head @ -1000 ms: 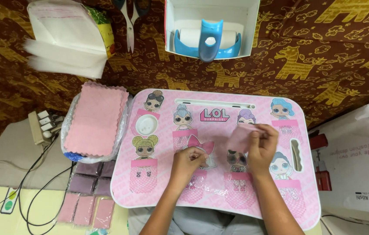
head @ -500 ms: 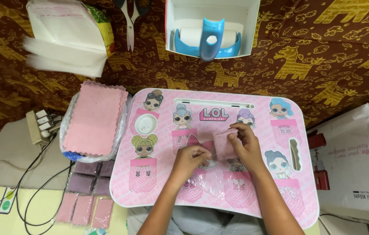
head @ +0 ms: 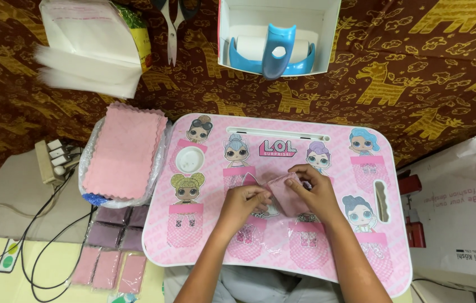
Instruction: Cleaning small fabric swatches using a lint roller on a low table
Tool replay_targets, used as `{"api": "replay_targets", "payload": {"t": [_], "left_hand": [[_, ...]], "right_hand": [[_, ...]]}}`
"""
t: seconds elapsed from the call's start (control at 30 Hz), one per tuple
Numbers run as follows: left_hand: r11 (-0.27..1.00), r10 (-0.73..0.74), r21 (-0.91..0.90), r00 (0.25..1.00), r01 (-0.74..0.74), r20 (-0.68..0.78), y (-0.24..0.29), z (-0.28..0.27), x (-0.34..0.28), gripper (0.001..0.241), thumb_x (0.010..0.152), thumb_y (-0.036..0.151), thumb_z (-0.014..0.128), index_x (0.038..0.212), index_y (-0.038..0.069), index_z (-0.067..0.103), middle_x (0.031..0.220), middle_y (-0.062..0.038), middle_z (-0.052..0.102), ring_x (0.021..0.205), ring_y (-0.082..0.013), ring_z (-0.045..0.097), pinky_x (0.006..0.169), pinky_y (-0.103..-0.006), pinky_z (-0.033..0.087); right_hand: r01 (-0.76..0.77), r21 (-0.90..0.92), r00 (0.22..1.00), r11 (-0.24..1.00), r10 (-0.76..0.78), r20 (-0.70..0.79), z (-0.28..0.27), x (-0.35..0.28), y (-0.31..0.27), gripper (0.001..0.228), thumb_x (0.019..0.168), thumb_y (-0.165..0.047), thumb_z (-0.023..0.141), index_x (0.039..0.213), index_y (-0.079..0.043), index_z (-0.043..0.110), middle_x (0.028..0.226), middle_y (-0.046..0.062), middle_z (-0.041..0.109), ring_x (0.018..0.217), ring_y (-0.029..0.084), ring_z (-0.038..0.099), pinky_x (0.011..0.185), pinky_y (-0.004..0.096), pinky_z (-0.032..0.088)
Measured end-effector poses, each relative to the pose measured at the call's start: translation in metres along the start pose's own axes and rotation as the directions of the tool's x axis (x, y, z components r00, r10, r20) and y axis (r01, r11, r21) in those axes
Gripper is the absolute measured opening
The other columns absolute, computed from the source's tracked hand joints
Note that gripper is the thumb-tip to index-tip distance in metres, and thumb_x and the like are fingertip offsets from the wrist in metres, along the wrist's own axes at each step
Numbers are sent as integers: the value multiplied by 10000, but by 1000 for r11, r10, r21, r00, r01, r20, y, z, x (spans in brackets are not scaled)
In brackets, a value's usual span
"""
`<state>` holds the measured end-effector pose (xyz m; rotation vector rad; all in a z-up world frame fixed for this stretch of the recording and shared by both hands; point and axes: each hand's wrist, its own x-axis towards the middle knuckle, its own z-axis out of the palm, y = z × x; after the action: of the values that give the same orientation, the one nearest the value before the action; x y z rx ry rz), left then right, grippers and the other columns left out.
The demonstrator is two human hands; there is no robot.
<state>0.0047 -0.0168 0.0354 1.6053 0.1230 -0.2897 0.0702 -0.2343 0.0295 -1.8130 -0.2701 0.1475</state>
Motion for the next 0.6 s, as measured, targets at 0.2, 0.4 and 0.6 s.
{"api": "replay_targets", "payload": {"t": [0.2,0.4,0.6], "left_hand": [[1000,1,28,1000,-1,-7,10,2,-3,260,968,219,717,1086,-11,749,940,-232,787,811,-287,789,741,-356,640],[995,54,84,998,-56,22,3,6,0,200,952,174,719,1074,22,763,836,-178,790,800,-244,778,716,-345,634],[998,60,-12,997,-60,-38,-5,-4,7,265,956,171,703,1159,4,736,1003,-212,786,861,-257,762,726,-352,634]], "right_hand": [[-29,-45,997,999,32,66,4,-1,-12,287,849,-127,822,1125,-118,744,881,101,831,862,189,710,926,386,522],[-34,-60,990,998,42,133,7,-4,-29,268,838,-101,818,1098,-110,754,884,137,838,878,222,734,929,413,531],[58,-68,996,996,-54,67,3,1,-5,420,774,-112,879,1168,-82,737,1022,182,794,984,368,738,955,491,534]]}}
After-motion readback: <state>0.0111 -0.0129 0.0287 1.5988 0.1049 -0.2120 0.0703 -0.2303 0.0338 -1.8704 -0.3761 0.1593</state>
